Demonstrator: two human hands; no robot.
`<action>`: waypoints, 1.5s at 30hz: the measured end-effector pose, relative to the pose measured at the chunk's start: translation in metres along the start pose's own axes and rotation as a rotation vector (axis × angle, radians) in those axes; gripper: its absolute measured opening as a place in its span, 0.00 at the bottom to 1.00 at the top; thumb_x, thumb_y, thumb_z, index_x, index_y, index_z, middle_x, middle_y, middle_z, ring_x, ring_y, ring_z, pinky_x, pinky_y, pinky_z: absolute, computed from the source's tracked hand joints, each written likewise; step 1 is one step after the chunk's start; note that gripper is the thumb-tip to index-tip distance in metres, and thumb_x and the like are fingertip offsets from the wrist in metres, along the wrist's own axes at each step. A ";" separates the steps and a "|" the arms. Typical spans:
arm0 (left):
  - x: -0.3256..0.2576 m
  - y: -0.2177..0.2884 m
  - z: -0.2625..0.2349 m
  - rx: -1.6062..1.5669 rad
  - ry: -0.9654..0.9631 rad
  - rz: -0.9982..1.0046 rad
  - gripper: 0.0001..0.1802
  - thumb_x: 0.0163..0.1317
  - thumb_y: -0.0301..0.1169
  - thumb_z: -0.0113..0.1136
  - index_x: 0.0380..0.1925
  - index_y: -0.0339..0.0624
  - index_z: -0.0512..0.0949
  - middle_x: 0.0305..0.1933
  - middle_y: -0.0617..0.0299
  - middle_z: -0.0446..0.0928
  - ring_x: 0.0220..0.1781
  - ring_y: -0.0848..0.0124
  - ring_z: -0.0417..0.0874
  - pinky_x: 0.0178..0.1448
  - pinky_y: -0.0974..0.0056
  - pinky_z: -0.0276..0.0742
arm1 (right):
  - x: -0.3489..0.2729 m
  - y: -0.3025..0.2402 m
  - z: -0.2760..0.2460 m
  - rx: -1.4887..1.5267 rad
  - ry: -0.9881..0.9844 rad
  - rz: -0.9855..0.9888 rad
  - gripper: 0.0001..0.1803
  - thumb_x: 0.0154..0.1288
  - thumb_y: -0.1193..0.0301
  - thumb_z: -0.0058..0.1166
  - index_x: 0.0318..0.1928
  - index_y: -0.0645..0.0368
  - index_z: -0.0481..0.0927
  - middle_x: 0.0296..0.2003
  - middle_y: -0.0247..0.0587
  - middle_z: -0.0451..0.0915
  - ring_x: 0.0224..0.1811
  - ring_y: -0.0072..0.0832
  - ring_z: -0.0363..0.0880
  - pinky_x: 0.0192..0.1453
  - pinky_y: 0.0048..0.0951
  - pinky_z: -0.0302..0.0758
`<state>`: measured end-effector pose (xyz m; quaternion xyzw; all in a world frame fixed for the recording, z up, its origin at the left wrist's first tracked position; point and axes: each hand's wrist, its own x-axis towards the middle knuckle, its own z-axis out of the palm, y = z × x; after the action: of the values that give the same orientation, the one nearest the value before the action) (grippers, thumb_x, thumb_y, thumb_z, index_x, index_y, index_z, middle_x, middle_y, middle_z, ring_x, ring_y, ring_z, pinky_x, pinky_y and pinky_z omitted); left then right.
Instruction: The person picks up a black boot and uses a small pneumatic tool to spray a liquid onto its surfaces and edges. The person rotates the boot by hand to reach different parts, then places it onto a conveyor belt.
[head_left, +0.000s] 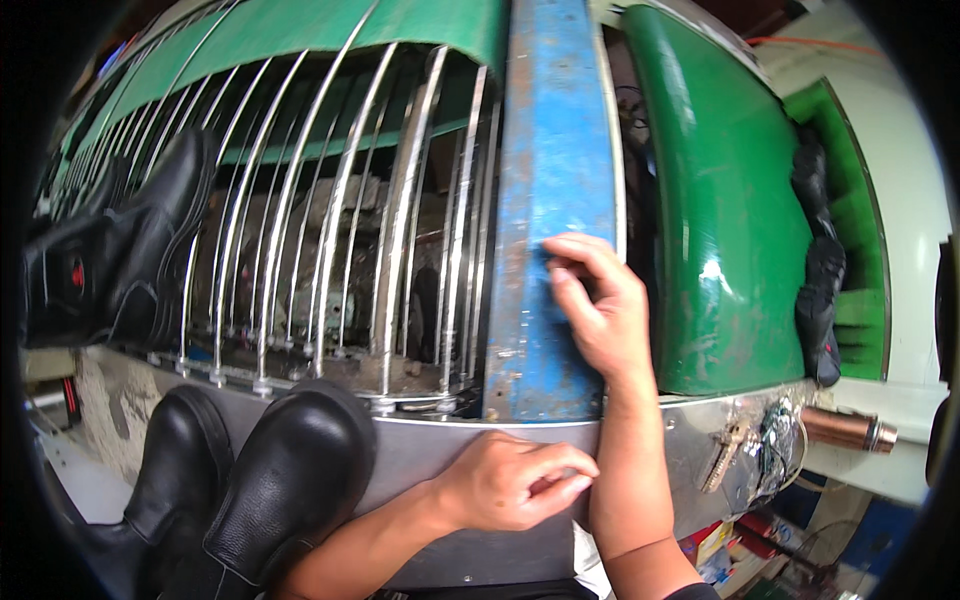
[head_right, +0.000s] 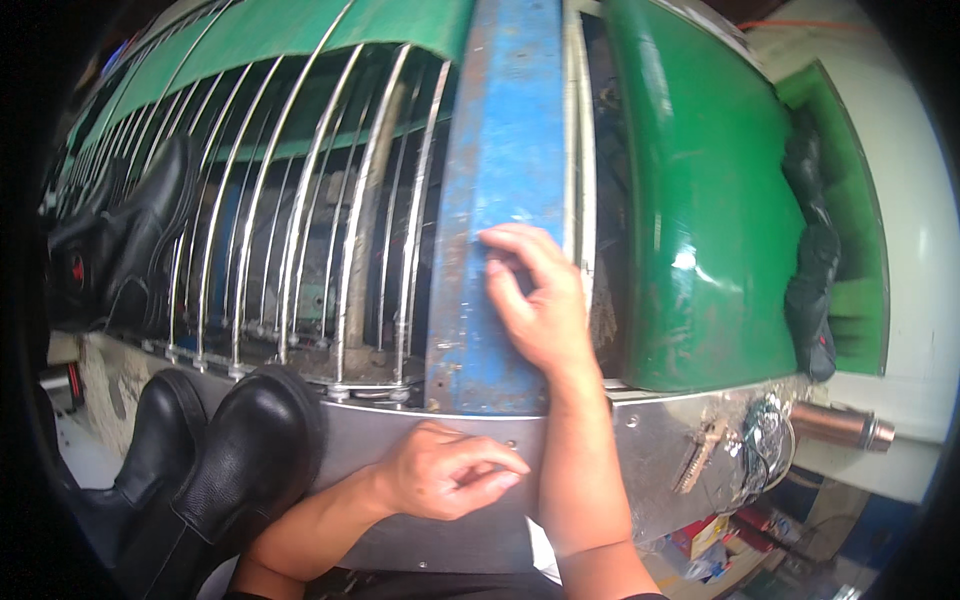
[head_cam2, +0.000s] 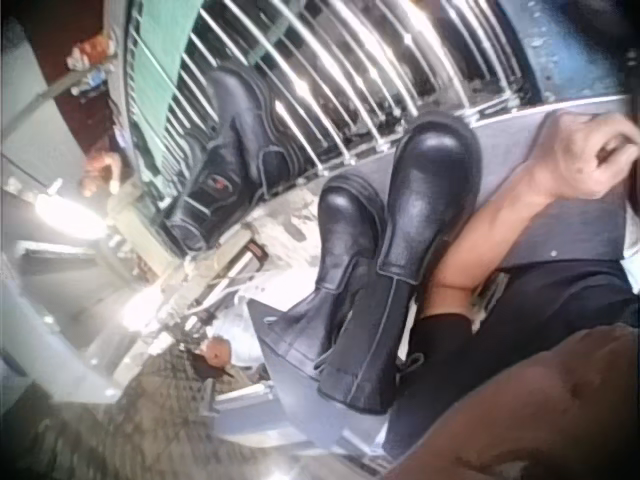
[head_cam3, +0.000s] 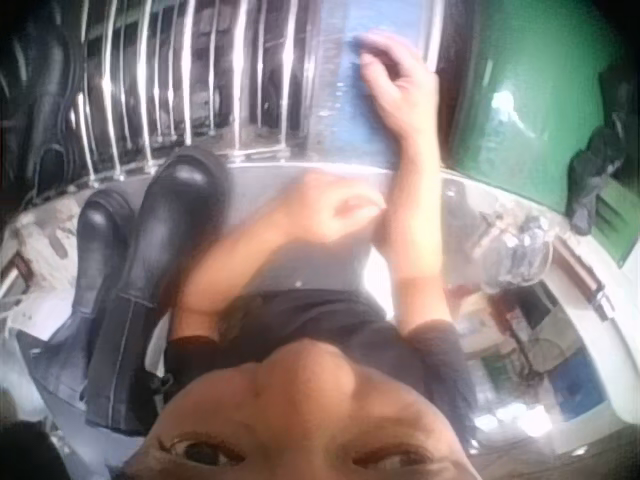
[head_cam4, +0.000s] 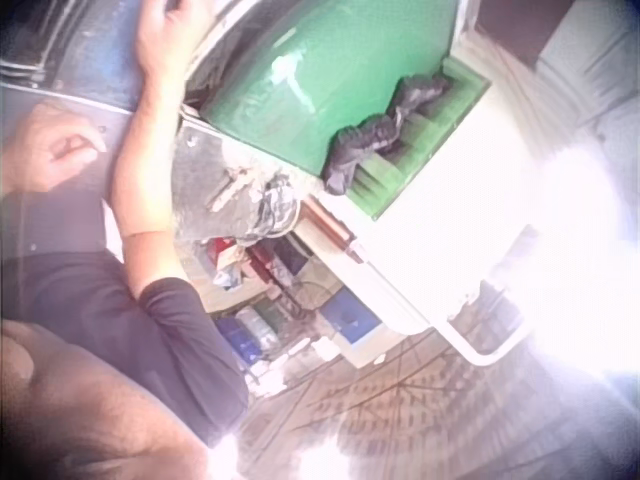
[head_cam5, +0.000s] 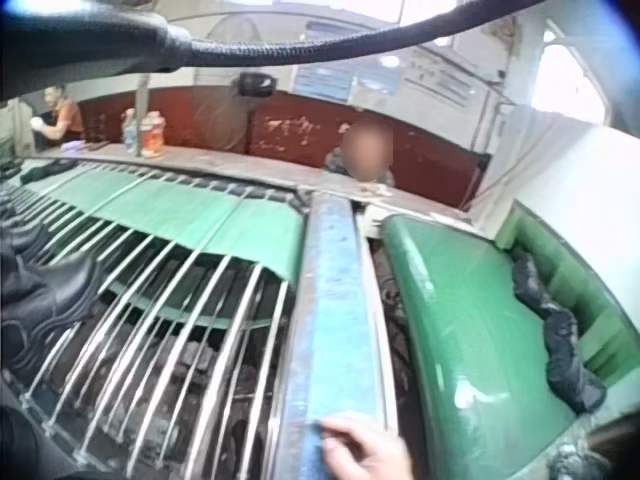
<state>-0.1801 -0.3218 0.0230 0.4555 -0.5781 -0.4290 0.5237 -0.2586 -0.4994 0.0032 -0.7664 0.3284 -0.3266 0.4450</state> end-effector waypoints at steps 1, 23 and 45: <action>0.002 0.004 -0.001 0.008 -0.001 -0.007 0.09 0.54 0.23 0.67 0.36 0.44 0.83 0.20 0.68 0.78 0.16 0.79 0.75 0.20 0.70 0.68 | 0.002 -0.002 -0.001 -0.033 0.001 -0.039 0.13 0.61 0.80 0.55 0.47 0.62 0.81 0.46 0.44 0.81 0.44 0.30 0.82 0.50 0.28 0.77; -0.016 -0.006 0.003 -0.169 0.330 -0.178 0.15 0.61 0.33 0.68 0.30 0.31 0.74 0.21 0.60 0.74 0.16 0.79 0.68 0.19 0.74 0.62 | 0.005 0.000 0.024 0.231 0.009 -0.065 0.14 0.58 0.73 0.49 0.44 0.61 0.80 0.39 0.52 0.82 0.41 0.50 0.81 0.46 0.46 0.77; -0.012 0.005 0.034 0.779 0.229 -0.227 0.19 0.63 0.42 0.56 0.32 0.33 0.79 0.31 0.58 0.82 0.32 0.70 0.81 0.41 0.64 0.77 | -0.012 -0.028 0.040 0.509 -0.776 -0.015 0.08 0.45 0.76 0.54 0.24 0.65 0.84 0.26 0.56 0.82 0.33 0.47 0.84 0.41 0.42 0.80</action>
<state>-0.2140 -0.3081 0.0224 0.7251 -0.5813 -0.1800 0.3225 -0.2273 -0.4603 0.0097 -0.7006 0.0417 -0.0891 0.7067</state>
